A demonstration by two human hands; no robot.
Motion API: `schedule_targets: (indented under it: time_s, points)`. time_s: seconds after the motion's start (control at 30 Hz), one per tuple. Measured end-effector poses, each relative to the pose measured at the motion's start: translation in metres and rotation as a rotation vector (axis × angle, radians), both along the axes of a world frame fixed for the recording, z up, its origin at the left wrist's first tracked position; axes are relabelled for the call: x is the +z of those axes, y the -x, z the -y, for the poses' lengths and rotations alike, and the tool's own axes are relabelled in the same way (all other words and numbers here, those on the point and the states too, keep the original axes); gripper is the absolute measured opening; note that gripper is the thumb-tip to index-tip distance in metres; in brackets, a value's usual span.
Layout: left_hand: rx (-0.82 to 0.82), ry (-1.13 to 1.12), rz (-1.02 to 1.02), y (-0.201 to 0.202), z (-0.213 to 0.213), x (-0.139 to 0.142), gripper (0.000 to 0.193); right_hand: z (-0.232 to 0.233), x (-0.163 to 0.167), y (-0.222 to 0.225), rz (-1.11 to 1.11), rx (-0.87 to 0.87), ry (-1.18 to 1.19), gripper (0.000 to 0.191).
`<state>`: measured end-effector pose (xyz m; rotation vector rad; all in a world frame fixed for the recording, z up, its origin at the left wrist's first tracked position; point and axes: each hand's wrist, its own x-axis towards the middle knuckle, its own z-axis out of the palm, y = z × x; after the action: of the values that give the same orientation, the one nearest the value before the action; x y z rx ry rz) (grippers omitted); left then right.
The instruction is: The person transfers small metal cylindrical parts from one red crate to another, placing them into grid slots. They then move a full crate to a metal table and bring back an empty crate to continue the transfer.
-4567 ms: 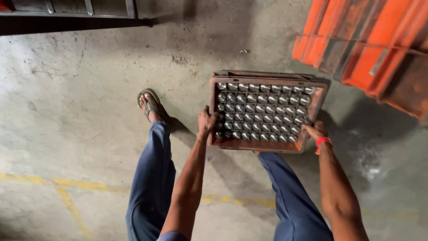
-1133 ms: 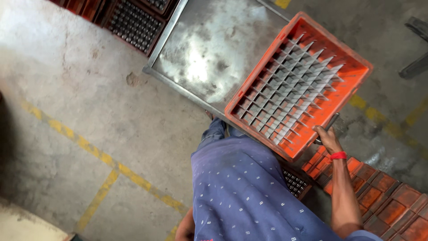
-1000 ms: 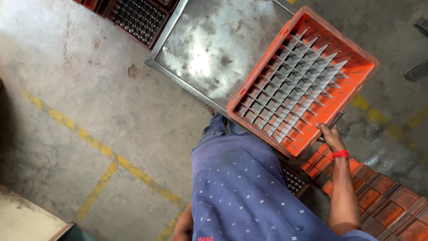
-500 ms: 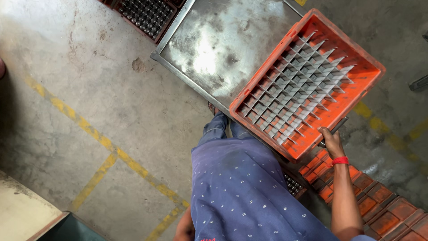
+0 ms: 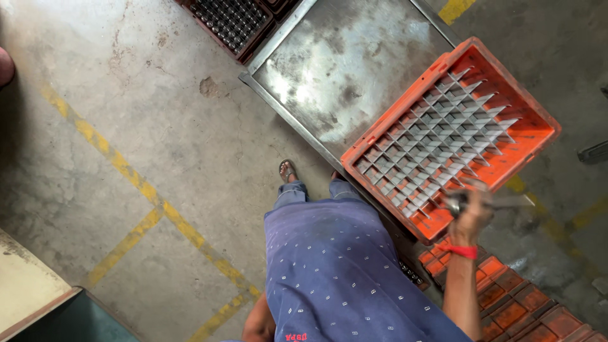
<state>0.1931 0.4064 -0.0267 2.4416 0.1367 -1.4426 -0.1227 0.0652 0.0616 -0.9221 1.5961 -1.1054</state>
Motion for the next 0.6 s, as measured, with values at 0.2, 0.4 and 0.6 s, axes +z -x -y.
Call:
schedule_targets:
  time_s: [0.2,0.4,0.6]
  points:
    - [0.015,0.033,-0.018,-0.048,0.001,0.004,0.035,-0.002,0.01,-0.177,-0.22,0.777,-0.067,0.022]
    - [0.0,0.059,-0.04,-0.146,-0.011,0.007,0.035,-0.052,0.016,-0.345,-0.356,1.152,-0.153,0.03]
    - [0.088,0.038,-0.063,-0.313,-0.02,0.01,0.036,-0.077,0.007,-0.47,-0.517,1.197,-0.015,0.036]
